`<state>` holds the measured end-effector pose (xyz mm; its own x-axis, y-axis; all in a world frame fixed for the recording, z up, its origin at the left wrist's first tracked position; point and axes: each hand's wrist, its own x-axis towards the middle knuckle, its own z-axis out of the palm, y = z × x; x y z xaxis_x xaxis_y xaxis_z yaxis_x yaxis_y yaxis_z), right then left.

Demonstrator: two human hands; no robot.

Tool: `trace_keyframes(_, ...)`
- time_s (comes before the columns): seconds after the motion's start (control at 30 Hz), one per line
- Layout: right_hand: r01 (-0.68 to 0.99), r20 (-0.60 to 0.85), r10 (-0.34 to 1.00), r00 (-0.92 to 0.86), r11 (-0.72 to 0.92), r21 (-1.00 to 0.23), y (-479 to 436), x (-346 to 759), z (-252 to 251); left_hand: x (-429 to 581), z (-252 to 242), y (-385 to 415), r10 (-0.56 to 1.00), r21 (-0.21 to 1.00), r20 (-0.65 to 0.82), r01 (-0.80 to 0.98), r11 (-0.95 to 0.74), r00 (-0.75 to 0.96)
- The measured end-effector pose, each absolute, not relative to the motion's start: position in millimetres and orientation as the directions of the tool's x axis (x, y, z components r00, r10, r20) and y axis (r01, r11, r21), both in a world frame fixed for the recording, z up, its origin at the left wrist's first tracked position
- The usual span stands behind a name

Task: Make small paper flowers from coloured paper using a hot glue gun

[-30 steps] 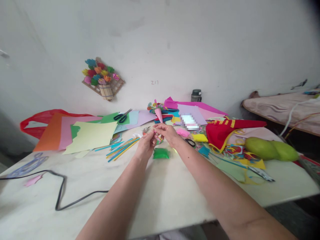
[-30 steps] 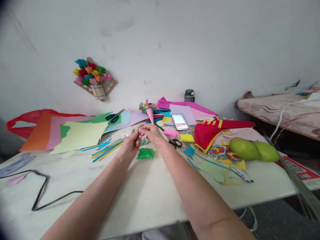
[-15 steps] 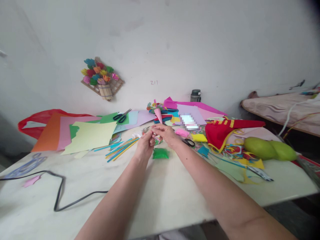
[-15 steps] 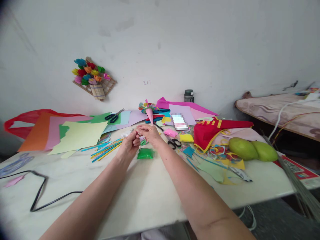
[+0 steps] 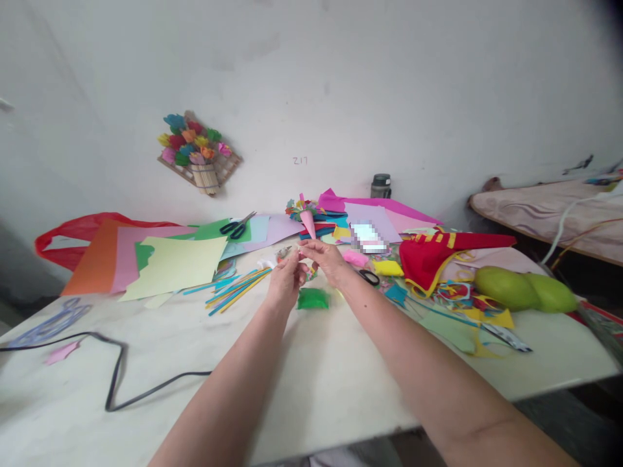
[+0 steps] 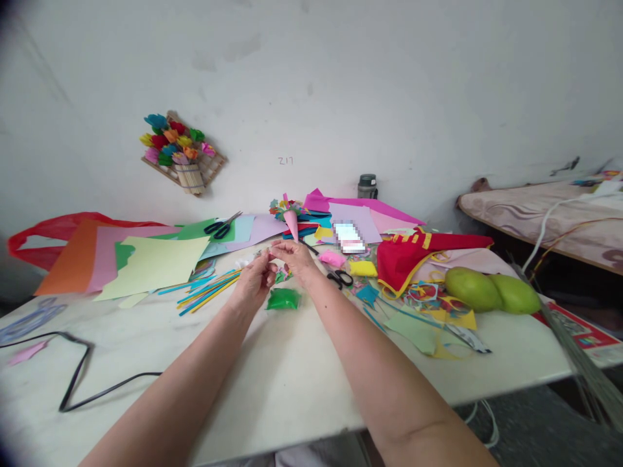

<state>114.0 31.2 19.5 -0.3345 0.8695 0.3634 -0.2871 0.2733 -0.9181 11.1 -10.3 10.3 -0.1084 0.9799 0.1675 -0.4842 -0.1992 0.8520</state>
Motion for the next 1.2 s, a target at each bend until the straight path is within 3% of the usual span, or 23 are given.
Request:
trace_keyframes(0.33, -0.176, 0.456, 0.829, -0.324, 0.421, -0.89, 25.4, 112.0, 22.7, 10.8, 8.5, -8.0, 0.966, 0.768, 0.193, -0.587, -0.257, -0.171)
trace_keyframes(0.57, -0.105, 0.522, 0.76, -0.389, 0.526, -0.844, 21.8, 120.8, 30.4, 8.3, 10.2, -8.3, 0.972, 0.781, 0.152, -0.58, -0.23, -0.18)
trace_keyframes(0.77, -0.12, 0.501, 0.769, -0.397, 0.497, -0.859, 25.4, 117.6, 25.2, 8.0, 11.8, -9.0, 0.967, 0.792, 0.135, -0.562, -0.236, -0.216)
trace_keyframes(0.97, -0.182, 0.344, 0.866, -0.363, 0.296, -0.938, 32.3, 113.8, 15.7, 10.5, 14.2, -12.5, 0.991, 0.761, 0.083, -0.635, -0.13, -0.104)
trace_keyframes(1.2, -0.155, 0.443, 0.84, -0.314, 0.416, -0.896, 30.0, 113.1, 18.7, 15.5, 18.7, -15.0, 0.998, 0.686, -0.035, -0.728, -0.01, -0.047)
